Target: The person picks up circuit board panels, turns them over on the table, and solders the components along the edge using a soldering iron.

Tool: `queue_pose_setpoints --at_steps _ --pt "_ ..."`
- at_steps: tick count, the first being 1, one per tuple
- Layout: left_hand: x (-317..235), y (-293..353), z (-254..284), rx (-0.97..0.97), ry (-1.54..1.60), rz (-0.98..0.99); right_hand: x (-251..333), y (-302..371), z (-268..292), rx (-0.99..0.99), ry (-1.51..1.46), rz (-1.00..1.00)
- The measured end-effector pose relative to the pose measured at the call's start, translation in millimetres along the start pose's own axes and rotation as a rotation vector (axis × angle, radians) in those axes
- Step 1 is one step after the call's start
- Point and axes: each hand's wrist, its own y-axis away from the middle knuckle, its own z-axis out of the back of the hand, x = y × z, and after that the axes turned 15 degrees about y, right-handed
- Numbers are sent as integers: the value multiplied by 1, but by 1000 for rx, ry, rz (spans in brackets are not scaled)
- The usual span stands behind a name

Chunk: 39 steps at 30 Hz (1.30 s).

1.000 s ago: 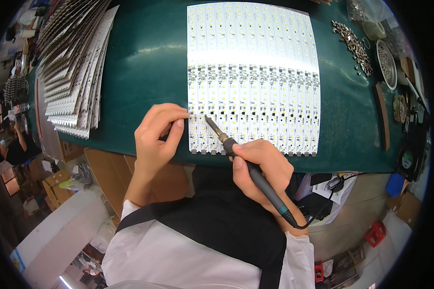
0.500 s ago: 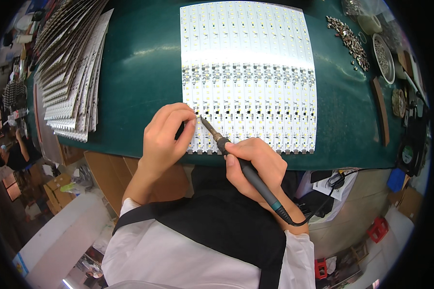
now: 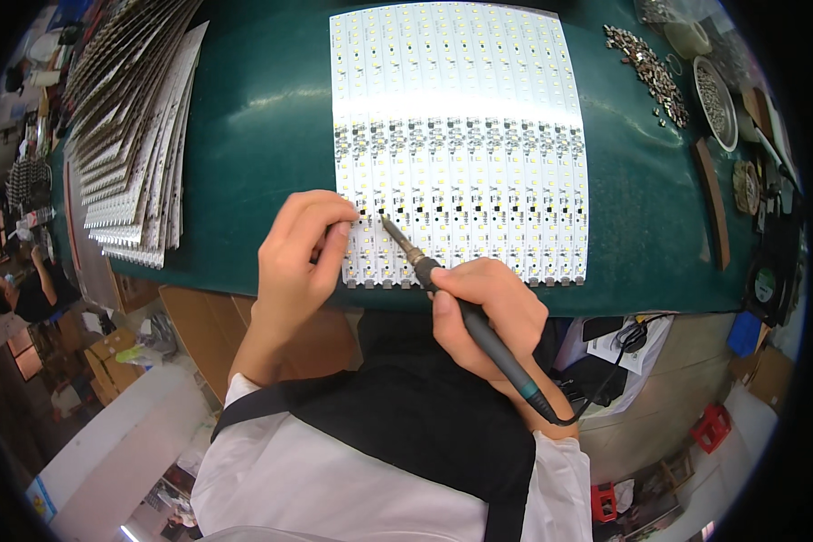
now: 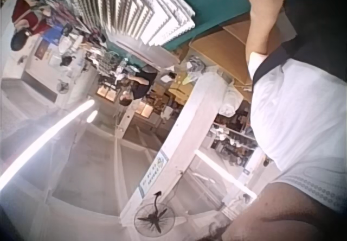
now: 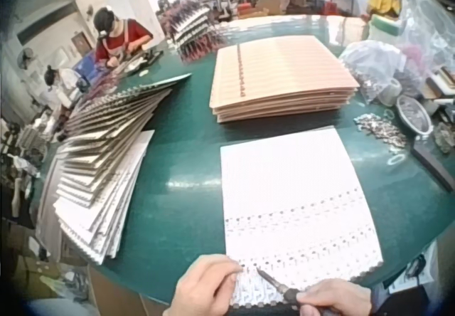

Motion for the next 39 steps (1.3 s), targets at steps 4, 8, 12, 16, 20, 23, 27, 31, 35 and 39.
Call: queue_pose_setpoints --at_steps 4,8,12,16,20,23,27,31,35,39 --pt "-12 -4 0 23 95 166 -1 0 7 -13 -1 -29" --pt "-6 -5 -9 58 84 90 -2 2 3 -10 -17 -30" --pt "-2 -5 -11 66 50 40 -2 1 3 0 9 -18" --pt "-2 -7 -13 79 9 -1 -4 1 1 -4 11 -5" --pt "-2 -9 -15 62 -45 -64 -3 0 1 -8 9 6" --pt "-2 -10 -15 72 -68 -85 -4 2 2 -10 10 -7" --pt "-3 -10 -14 75 -95 -99 -4 0 2 -5 3 3" --pt "-5 -12 -13 86 -115 -89 -5 0 4 -5 14 17" --pt "-2 -12 -12 72 -96 -93 -4 -1 6 -29 -2 -8" --pt "-3 -10 -15 58 -137 -100 -5 -2 4 8 -1 12"
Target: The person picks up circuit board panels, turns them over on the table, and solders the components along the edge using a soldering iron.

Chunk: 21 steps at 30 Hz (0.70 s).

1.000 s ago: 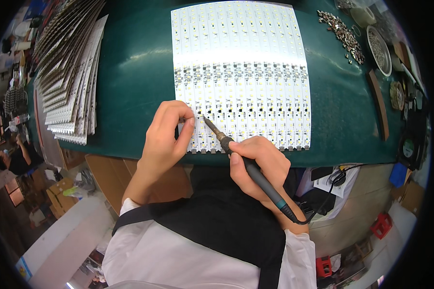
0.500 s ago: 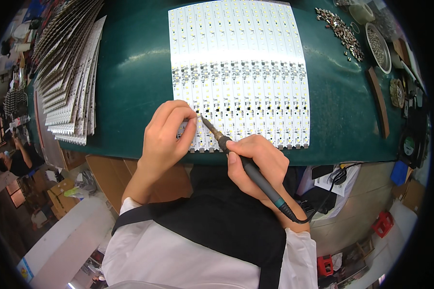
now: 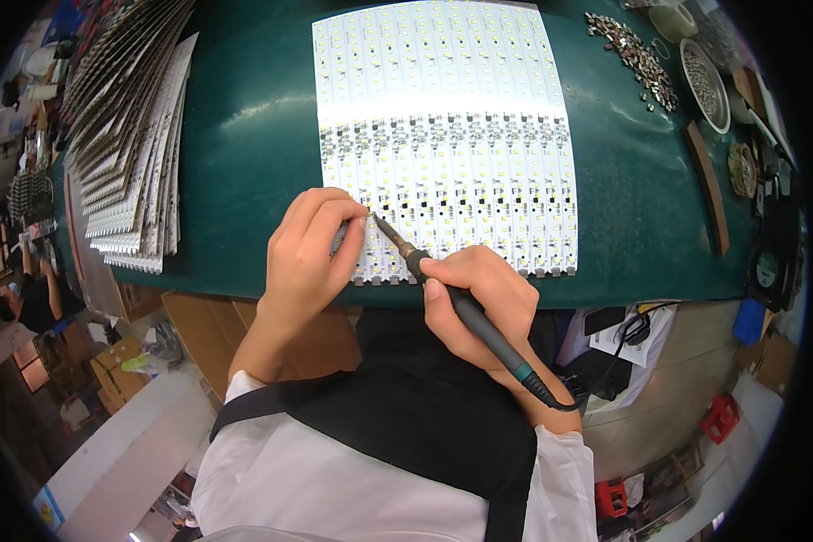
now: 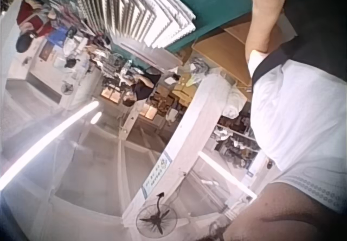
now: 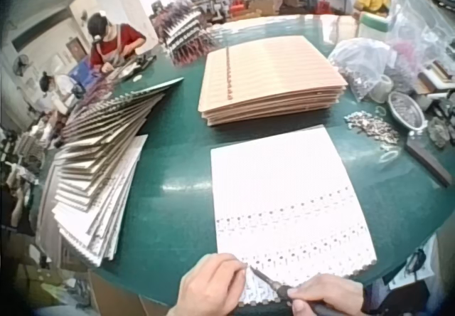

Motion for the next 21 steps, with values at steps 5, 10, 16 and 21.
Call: queue_pose_setpoints --at_steps 5,10,16,21 --pt "-1 0 4 12 106 114 0 2 7 -23 -3 -4" --pt "-14 0 6 -24 190 261 -1 5 18 -38 -8 -49" --pt "-8 -2 -7 52 199 144 -2 5 15 -30 12 -38" --pt "-6 -3 -10 53 149 93 -5 4 12 -26 10 -14"
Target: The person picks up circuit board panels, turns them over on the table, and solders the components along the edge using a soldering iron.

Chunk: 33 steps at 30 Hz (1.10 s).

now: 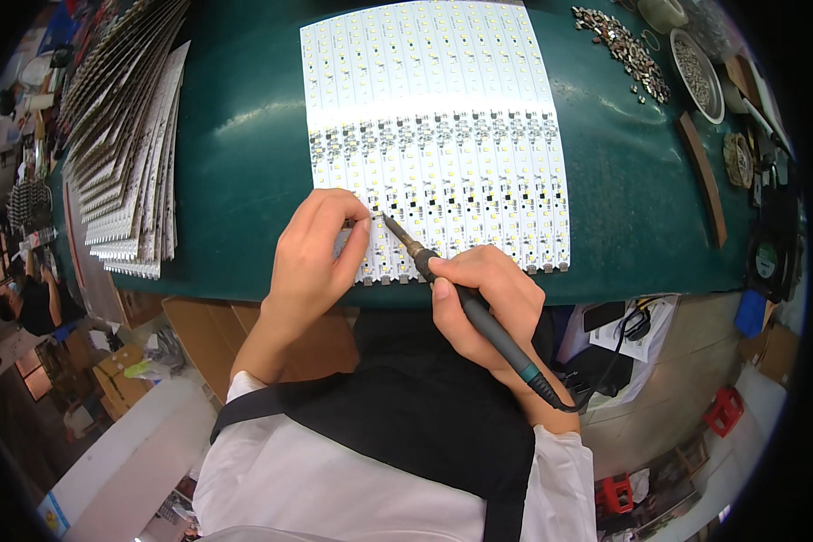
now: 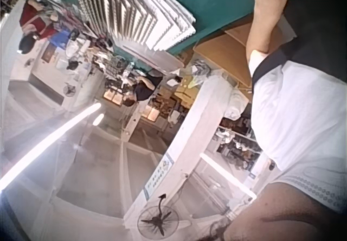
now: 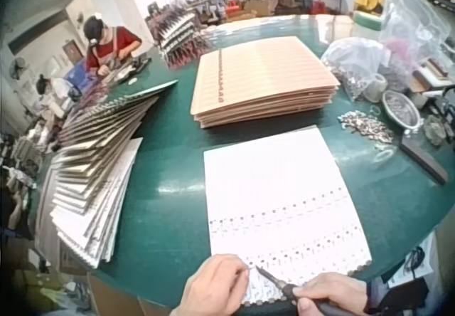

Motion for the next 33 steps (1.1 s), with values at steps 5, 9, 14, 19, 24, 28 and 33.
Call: queue_pose_setpoints --at_steps 5,9,14,19,24,28,33 --pt "-1 -2 -2 -17 -57 -60 0 0 0 -3 11 12" --pt "-1 -2 -3 -18 -66 -71 0 1 1 -12 12 2" --pt "-4 -2 -3 3 -114 -63 1 -2 2 19 6 16" --pt "-8 -3 4 24 -50 21 -1 3 10 -38 0 -12" --pt "-14 -6 -2 -16 33 67 -3 5 15 -40 10 -24" --pt "-10 -7 -11 33 27 48 -3 5 14 -24 18 -22" --pt "-8 -7 -15 29 -22 14 -7 3 11 -47 5 -5"
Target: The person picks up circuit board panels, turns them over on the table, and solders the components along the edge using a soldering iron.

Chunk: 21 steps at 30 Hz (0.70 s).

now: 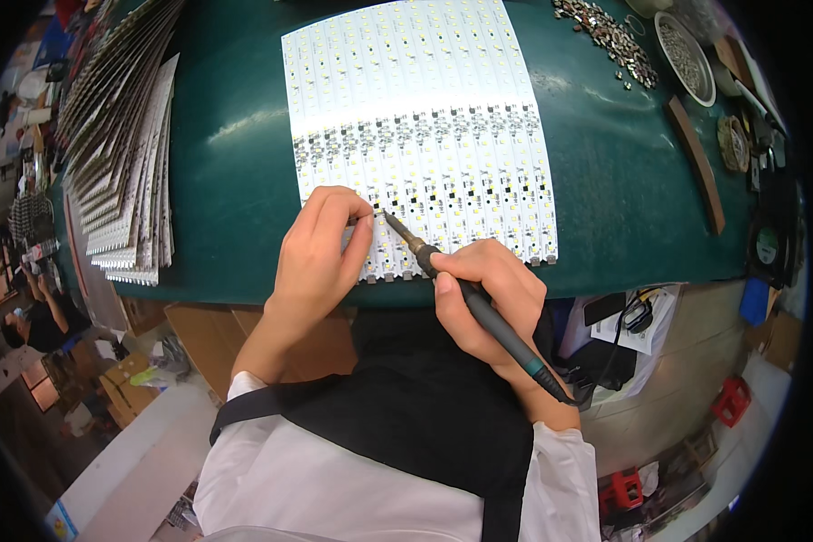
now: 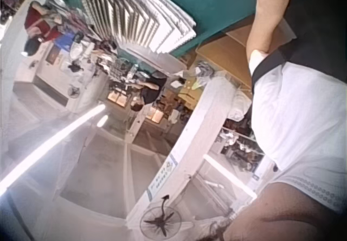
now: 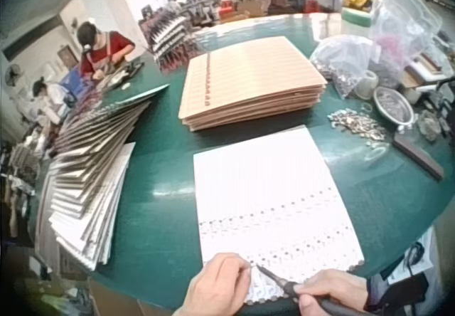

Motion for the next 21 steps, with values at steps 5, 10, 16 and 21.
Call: queue_pose_setpoints --at_steps 5,10,16,21 --pt "-1 0 -2 -17 -70 -45 0 1 0 -2 -4 9" --pt "-2 -1 -3 -17 -100 -70 0 0 2 -1 -3 9" --pt "-2 -1 2 0 -75 -65 1 0 4 22 -9 16" --pt "-10 -2 10 25 42 63 1 2 15 -31 7 -38"
